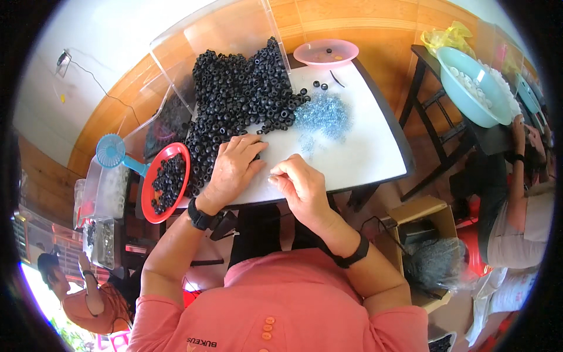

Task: Assembling small black plastic grommets with clear inserts by hand.

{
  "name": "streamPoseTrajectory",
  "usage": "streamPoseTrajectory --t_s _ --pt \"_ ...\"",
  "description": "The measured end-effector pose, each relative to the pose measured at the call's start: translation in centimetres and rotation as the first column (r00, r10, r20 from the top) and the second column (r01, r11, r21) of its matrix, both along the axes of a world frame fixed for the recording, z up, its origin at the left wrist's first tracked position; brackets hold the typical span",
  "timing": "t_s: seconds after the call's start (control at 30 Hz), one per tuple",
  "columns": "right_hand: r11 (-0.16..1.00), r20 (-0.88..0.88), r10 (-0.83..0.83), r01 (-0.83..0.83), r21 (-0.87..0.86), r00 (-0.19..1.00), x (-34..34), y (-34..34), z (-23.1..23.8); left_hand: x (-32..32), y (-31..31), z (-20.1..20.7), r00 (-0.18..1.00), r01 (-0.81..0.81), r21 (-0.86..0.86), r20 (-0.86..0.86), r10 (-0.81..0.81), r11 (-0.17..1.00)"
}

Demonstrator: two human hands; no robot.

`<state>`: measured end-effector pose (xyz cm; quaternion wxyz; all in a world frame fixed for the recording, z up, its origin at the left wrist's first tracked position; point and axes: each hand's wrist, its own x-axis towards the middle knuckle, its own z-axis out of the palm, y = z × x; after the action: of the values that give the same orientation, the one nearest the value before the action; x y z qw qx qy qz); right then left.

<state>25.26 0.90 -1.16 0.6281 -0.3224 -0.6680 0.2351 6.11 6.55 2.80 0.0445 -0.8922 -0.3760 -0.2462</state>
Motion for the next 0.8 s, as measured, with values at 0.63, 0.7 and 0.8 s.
streamPoseTrajectory --t_s 0.63,0.7,0.8 --pt "1.0 -0.021 0.004 -0.004 0.002 1.0 -0.2 0.1 -0.6 -1.5 -1.2 1.0 0.995 -0.095 -0.046 0.034 0.097 0.994" --pt "1.0 -0.002 0.011 -0.011 -0.016 1.0 -0.2 -0.1 -0.4 -0.8 -0.5 1.0 0.992 -0.125 0.01 -0.006 0.125 0.992" --pt "0.999 0.019 0.015 -0.014 -0.044 1.0 -0.1 -0.3 -0.1 -0.6 1.4 -0.2 0.985 -0.155 0.068 -0.069 0.159 0.986"
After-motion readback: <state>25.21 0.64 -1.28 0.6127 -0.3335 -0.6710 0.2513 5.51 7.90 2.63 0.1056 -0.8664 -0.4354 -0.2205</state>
